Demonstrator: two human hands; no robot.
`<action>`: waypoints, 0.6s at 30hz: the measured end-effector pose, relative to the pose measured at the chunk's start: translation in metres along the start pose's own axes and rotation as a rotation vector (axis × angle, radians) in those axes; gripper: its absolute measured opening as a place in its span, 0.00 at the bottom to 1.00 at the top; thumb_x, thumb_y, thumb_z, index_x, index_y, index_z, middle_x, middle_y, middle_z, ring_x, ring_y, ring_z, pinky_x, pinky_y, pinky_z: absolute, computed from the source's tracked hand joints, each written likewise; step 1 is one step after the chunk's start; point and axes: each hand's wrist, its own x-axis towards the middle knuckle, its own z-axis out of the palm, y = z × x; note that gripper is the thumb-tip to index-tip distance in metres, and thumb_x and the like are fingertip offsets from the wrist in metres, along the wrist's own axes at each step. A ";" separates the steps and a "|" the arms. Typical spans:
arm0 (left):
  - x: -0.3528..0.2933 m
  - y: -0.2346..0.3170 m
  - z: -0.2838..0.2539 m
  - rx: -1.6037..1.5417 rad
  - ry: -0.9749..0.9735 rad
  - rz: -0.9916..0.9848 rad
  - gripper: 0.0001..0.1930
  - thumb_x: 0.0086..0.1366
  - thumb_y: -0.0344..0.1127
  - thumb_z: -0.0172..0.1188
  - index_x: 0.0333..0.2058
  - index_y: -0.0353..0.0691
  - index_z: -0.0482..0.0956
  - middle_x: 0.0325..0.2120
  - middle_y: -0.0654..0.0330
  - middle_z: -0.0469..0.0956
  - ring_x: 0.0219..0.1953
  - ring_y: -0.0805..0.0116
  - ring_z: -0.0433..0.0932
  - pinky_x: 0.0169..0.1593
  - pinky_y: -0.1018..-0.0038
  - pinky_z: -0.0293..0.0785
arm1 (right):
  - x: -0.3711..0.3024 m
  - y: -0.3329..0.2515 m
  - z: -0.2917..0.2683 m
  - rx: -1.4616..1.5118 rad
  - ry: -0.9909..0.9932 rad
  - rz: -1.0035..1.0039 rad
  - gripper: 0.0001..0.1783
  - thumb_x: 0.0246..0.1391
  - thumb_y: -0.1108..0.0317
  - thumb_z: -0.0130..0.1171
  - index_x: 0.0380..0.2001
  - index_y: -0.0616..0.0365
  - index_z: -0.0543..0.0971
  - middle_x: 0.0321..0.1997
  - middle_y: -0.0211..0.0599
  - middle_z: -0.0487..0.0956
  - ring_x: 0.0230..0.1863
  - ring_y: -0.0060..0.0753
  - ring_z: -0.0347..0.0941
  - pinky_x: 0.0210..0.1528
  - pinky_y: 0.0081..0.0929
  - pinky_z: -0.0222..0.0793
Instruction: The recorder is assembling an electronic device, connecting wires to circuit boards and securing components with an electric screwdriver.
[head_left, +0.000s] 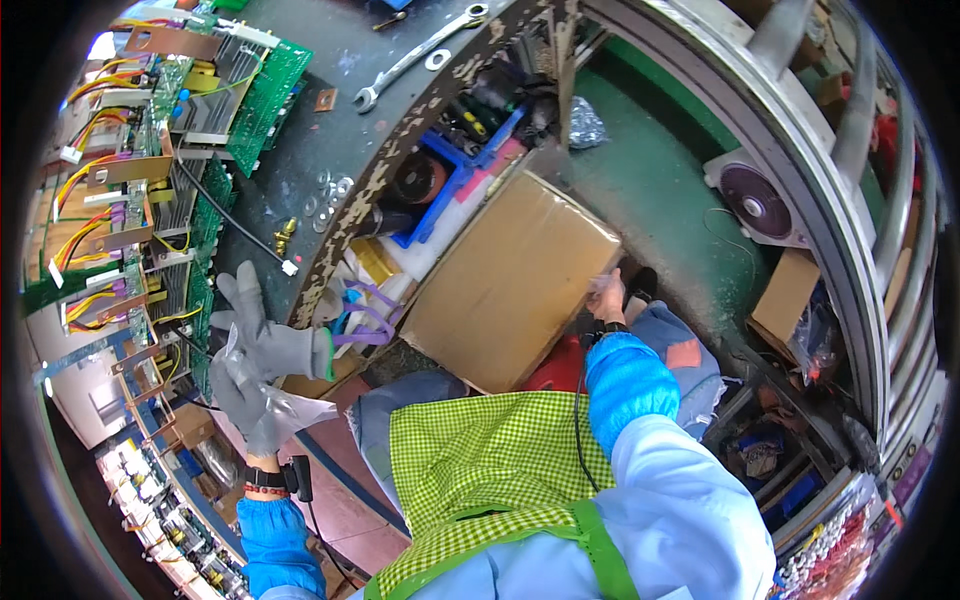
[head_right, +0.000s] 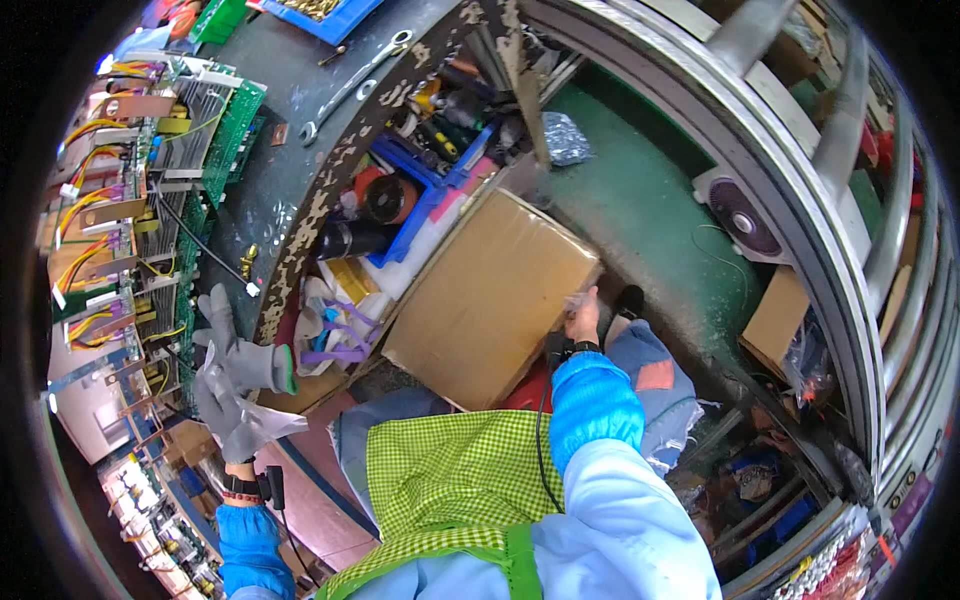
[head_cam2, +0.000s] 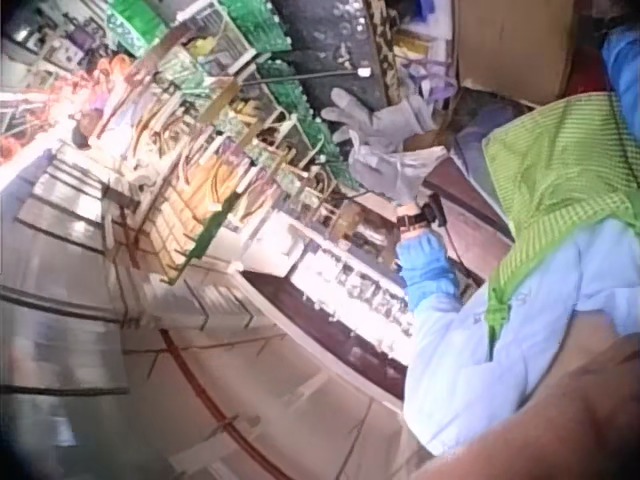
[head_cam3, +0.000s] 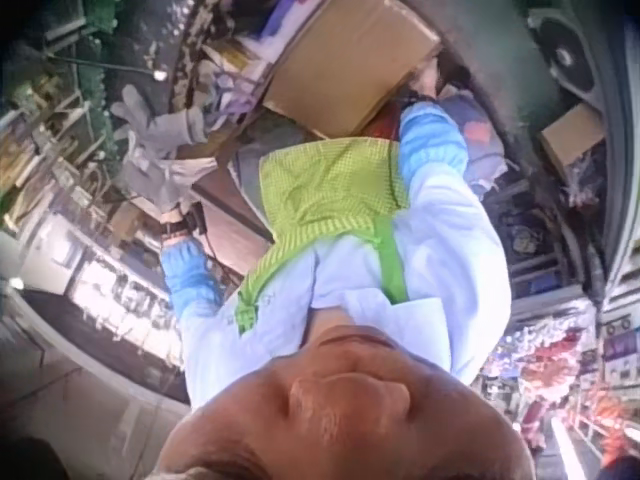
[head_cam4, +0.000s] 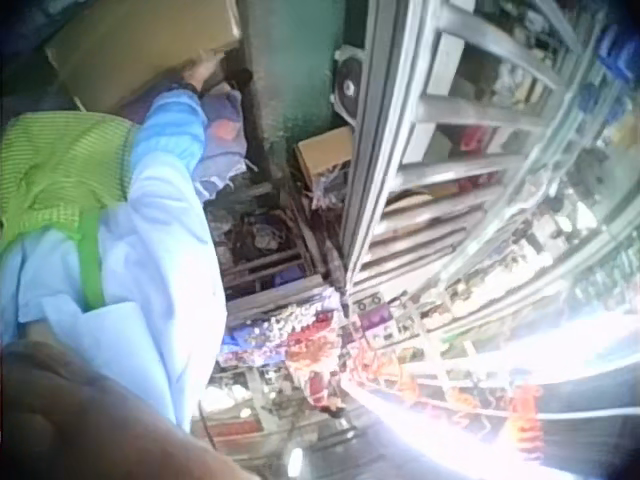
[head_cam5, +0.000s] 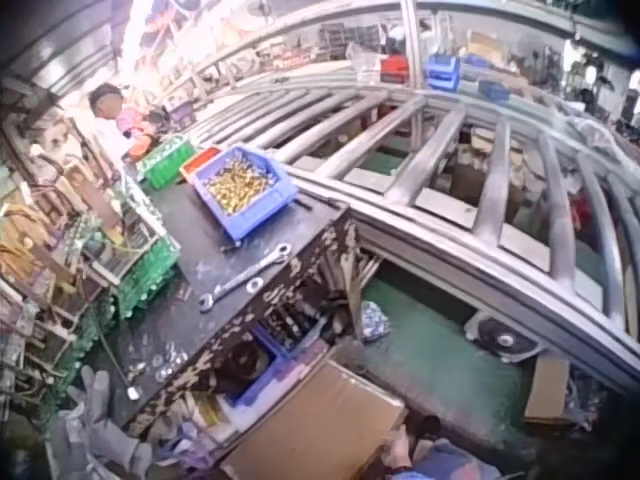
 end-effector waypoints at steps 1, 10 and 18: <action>0.009 0.008 0.017 -0.044 -0.011 0.010 0.14 0.70 0.35 0.44 0.46 0.30 0.71 0.40 0.49 0.73 0.43 0.53 0.71 0.51 0.63 0.65 | 0.029 -0.006 -0.030 0.052 0.057 -0.147 0.30 0.63 0.36 0.37 0.33 0.50 0.75 0.24 0.29 0.75 0.28 0.31 0.73 0.28 0.43 0.68; -0.002 0.016 -0.009 -0.052 -0.067 -0.056 0.15 0.71 0.36 0.43 0.48 0.33 0.71 0.40 0.51 0.73 0.44 0.58 0.70 0.51 0.66 0.65 | -0.146 0.014 0.053 0.196 -0.633 -0.171 0.19 0.65 0.57 0.48 0.53 0.56 0.74 0.50 0.37 0.78 0.48 0.40 0.75 0.51 0.39 0.74; 0.003 -0.021 0.010 -0.047 -0.061 0.041 0.15 0.72 0.39 0.44 0.46 0.33 0.70 0.38 0.53 0.72 0.41 0.66 0.70 0.49 0.69 0.67 | -0.064 0.023 0.090 0.192 -0.430 0.033 0.19 0.64 0.59 0.49 0.53 0.57 0.74 0.51 0.36 0.78 0.49 0.39 0.75 0.51 0.39 0.73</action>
